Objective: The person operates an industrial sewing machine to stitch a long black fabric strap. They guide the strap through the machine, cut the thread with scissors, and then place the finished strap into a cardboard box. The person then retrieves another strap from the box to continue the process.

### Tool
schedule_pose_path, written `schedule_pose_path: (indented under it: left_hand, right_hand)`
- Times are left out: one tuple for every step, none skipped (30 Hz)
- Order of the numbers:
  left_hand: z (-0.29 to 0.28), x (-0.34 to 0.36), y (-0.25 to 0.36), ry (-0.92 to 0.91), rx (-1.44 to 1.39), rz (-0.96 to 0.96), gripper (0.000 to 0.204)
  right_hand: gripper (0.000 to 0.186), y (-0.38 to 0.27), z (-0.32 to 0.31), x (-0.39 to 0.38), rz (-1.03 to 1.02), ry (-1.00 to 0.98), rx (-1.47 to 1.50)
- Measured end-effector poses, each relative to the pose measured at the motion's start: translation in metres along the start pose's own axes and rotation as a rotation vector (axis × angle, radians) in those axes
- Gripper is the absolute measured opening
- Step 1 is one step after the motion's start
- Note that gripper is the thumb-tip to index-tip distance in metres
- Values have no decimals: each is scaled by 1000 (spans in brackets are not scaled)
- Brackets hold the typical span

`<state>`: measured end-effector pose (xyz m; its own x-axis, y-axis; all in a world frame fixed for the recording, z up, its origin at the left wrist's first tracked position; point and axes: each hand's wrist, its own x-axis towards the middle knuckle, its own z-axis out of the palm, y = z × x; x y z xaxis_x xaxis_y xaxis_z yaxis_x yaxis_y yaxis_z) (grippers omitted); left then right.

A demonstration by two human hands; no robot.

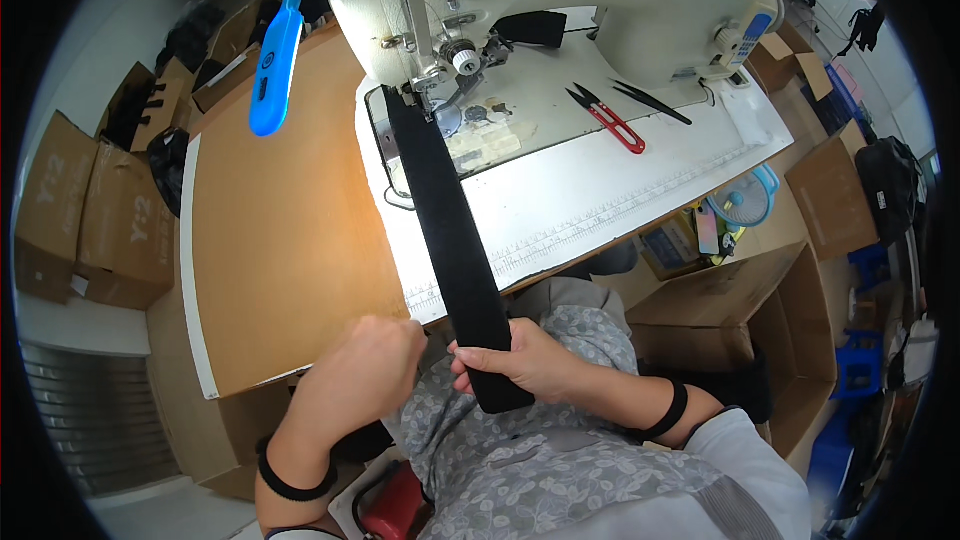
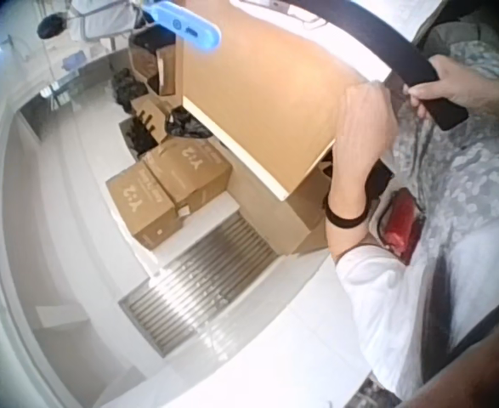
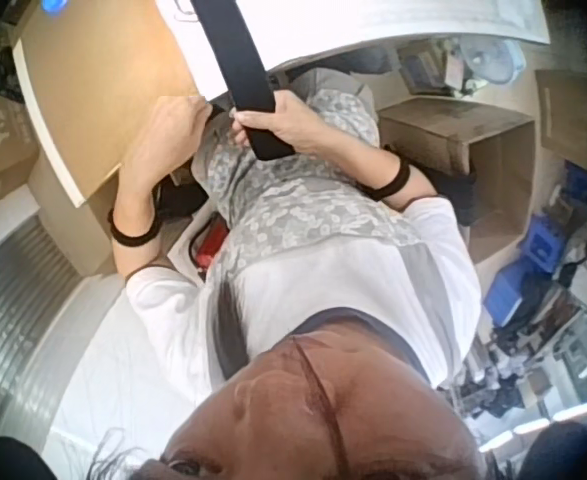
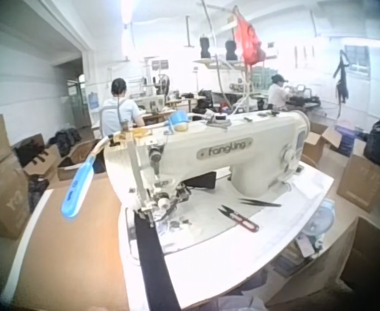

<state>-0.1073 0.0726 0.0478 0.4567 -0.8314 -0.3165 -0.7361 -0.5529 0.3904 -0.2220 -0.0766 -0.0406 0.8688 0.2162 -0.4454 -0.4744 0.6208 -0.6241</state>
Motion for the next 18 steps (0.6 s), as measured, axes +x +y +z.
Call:
schedule_pose_path:
  left_hand:
    - [-7,7,1,119,-31,-22,11]
    - [-14,17,3,237,-62,-41,12]
    - [-14,32,2,398,-49,55,18]
    - [-11,46,-1,561,-36,146,24]
    - [-8,58,-7,575,37,196,29]
    - [-3,72,-12,585,110,252,35]
    - [-2,80,-16,597,184,304,40]
    - [-3,84,-19,522,144,278,42]
    - [-4,88,-21,444,102,257,45]
    - [-4,91,-22,366,61,235,47]
    - [-2,93,-23,368,80,237,49]
    - [0,92,-24,369,100,239,50]
    - [1,93,-24,371,119,239,52]
    - [1,93,-24,364,113,232,52]
    - [-1,93,-23,358,106,225,52]
    - [-2,93,-22,352,99,218,52]
    - [-1,94,-23,358,96,218,53]
    - [0,94,-23,362,92,217,53]
  right_hand:
    - [27,0,-1,0,2,-4,-16]
    - [27,0,-2,0,3,-6,-30]
    - [27,0,-2,0,7,-6,-42]
    - [27,0,-2,0,13,-10,-56]
    - [27,0,-1,0,19,-14,-70]
    - [27,0,-1,-1,18,-16,-59]
    - [27,1,1,0,19,-22,-51]
    - [27,1,2,0,21,-29,-43]
    - [27,1,2,0,26,-21,-40]
    - [27,1,2,0,31,-14,-38]
    - [27,1,1,0,37,-7,-36]
    - [27,0,0,0,45,-8,-45]
    - [27,0,-1,0,53,-9,-55]
    - [27,-1,-2,0,62,-10,-65]
    - [27,-1,-2,0,57,-13,-56]
    - [27,-1,-2,0,52,-16,-47]
    - [27,-2,-2,0,47,-19,-38]
    - [27,-2,-1,0,51,-14,-39]
